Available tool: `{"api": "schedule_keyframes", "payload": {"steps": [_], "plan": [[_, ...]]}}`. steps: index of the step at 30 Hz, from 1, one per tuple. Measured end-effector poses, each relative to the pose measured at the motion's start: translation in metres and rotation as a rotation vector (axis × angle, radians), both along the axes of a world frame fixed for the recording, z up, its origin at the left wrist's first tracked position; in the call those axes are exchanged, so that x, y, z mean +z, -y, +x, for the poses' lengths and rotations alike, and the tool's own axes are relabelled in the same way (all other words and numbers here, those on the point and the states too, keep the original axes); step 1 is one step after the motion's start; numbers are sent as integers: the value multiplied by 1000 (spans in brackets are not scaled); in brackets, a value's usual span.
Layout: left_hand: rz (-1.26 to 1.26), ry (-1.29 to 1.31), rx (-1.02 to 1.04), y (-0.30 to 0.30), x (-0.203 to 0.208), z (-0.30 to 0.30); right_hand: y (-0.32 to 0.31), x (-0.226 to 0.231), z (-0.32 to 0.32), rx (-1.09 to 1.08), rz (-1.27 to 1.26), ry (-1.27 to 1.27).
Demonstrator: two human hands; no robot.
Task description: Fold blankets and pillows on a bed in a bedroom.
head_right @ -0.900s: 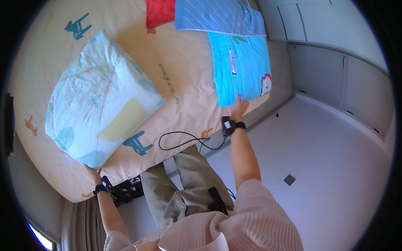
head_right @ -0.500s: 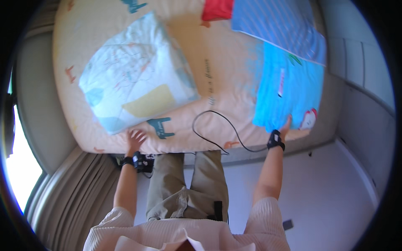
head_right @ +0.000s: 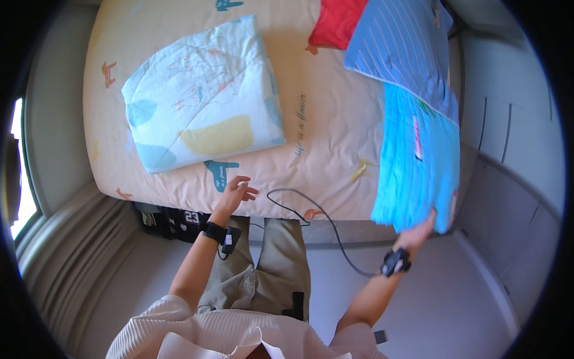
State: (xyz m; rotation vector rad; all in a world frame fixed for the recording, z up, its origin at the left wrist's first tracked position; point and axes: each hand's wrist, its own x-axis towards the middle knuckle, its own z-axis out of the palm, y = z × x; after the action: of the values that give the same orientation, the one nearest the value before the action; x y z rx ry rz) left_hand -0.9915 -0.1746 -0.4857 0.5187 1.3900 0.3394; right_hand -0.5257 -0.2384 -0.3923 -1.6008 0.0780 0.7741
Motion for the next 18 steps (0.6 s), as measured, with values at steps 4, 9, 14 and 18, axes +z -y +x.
{"api": "schedule_keyframes", "payload": {"steps": [4, 9, 14, 18], "plan": [[3, 12, -19, -3, 23, -12, -35, 176, -74, 17, -187, 328], [145, 80, -120, 12, 52, -4, -44, 250, -150, 212, -177, 652], [298, 194, 66, 3, 116, -5, -55, 283, -223, 647, -215, 1164], [442, 98, 503, -7, 86, -69, -57, 289, -227, 711, 171, 1291]]}}
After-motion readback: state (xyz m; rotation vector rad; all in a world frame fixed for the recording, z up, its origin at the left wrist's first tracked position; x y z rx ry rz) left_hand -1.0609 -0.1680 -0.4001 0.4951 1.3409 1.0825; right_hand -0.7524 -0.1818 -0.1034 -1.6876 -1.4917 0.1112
